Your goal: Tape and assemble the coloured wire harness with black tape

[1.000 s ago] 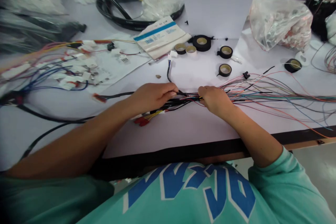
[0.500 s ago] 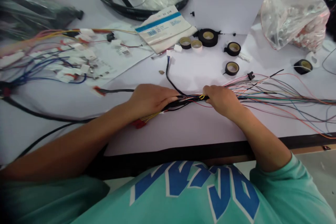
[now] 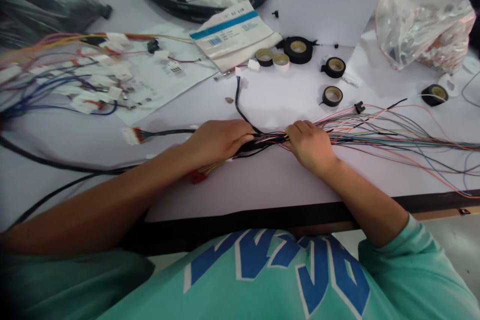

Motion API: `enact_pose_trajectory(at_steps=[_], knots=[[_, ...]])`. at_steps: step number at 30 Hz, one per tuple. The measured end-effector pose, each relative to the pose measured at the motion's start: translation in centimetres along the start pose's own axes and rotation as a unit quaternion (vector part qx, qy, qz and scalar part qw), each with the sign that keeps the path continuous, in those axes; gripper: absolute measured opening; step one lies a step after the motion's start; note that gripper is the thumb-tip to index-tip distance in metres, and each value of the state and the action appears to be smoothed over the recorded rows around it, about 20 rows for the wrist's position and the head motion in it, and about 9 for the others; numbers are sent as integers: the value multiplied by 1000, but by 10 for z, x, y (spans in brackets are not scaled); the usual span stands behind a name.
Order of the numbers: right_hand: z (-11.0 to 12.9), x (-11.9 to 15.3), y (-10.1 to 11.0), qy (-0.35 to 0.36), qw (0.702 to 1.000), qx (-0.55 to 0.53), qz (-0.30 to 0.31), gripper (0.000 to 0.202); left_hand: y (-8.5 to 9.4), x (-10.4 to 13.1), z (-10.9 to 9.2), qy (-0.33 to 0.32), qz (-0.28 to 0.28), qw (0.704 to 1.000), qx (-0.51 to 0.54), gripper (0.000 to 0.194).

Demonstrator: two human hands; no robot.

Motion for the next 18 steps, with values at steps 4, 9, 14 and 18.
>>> enact_pose_trajectory(at_steps=[4, 9, 14, 18], knots=[[5, 2, 0, 4, 999, 27, -17, 18, 0, -1, 1, 5, 2, 1000, 15, 33], [13, 0, 4, 23, 994, 103, -14, 26, -2, -3, 3, -9, -24, 998, 53, 36], [18, -4, 7, 31, 991, 131, -17, 31, -3, -2, 5, -19, -42, 994, 100, 37], [18, -5, 6, 39, 993, 113, -6, 31, -5, -3, 7, -23, -50, 991, 123, 36]])
Point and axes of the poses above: each hand's wrist, its own x-axis away from the middle knuckle, its own y-axis out of the back of the hand, z = x × y, the point moved 5 cm from there along -x, towards the middle knuckle, and after that the axes turned 14 degrees about y, right-handed, at the moved point
